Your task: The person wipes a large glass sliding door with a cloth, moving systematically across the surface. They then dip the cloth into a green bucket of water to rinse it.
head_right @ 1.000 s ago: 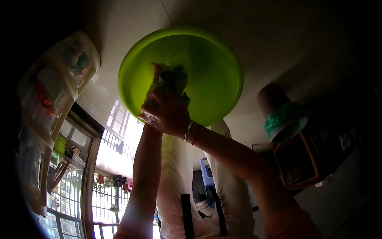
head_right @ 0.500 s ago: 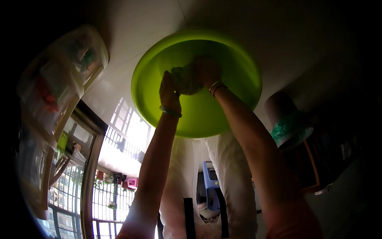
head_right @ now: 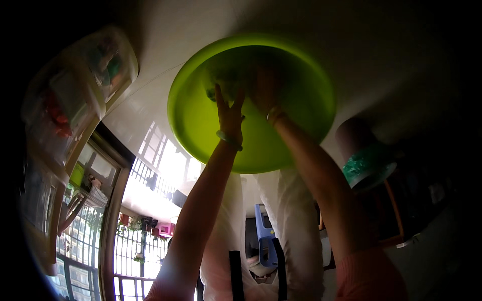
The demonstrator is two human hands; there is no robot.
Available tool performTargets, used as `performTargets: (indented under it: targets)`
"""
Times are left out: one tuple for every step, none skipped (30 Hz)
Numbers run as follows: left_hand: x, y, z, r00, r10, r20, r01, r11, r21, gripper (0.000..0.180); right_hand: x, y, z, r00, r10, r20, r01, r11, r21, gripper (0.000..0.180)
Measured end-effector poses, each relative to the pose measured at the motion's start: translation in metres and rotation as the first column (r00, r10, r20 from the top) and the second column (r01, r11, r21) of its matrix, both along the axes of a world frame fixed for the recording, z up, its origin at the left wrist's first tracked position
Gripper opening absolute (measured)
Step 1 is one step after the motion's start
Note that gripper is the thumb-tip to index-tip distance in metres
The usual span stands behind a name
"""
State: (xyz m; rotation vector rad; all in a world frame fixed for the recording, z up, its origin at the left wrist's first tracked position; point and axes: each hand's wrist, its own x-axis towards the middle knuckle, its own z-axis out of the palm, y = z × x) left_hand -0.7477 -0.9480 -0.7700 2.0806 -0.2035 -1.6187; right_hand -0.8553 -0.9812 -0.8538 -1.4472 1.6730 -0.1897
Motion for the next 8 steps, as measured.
performTargets:
  targets:
    - [0.005, 0.008, -0.006, 0.957, 0.151, -0.248, -0.162, 0.986, -0.026, 0.061, 0.01, 0.002, 0.038, 0.997, 0.0, 0.083, 0.016, 0.981, -0.193, 0.018]
    - [0.008, 0.017, -0.015, 0.822, 0.301, -0.483, -0.326, 0.945, 0.034, 0.057, 0.017, 0.004, 0.075, 0.989, 0.024, 0.146, 0.033, 0.925, -0.378, 0.014]
    - [0.01, 0.024, -0.022, 0.635, 0.415, -0.652, -0.425, 0.892, 0.155, 0.054, 0.013, 0.003, 0.106, 0.981, 0.015, 0.196, 0.044, 0.955, -0.293, 0.015]
    - [0.019, 0.025, -0.031, 0.262, 0.457, -0.85, -0.514, 0.811, 0.278, 0.053, 0.008, 0.003, 0.131, 0.969, -0.004, 0.246, 0.056, 0.977, -0.205, 0.016]
    - [0.021, 0.009, -0.02, -0.161, 0.418, -0.894, -0.516, 0.737, 0.437, 0.053, -0.001, 0.006, 0.147, 0.958, -0.041, 0.285, 0.076, 0.991, -0.112, 0.018]
    - [0.02, -0.003, -0.005, -0.233, 0.426, -0.874, -0.522, 0.703, 0.482, 0.058, -0.009, 0.01, 0.158, 0.938, 0.056, 0.342, -0.01, 0.991, -0.136, 0.019]
    - [0.03, -0.015, 0.012, -0.108, 0.473, -0.875, -0.473, 0.749, 0.463, 0.06, -0.014, 0.016, 0.17, 0.903, 0.156, 0.401, -0.097, 0.982, -0.164, 0.021]
    - [0.03, -0.02, 0.015, 0.164, 0.465, -0.87, -0.459, 0.817, 0.35, 0.065, -0.02, 0.022, 0.179, 0.853, 0.254, 0.456, -0.182, 0.963, -0.197, 0.022]
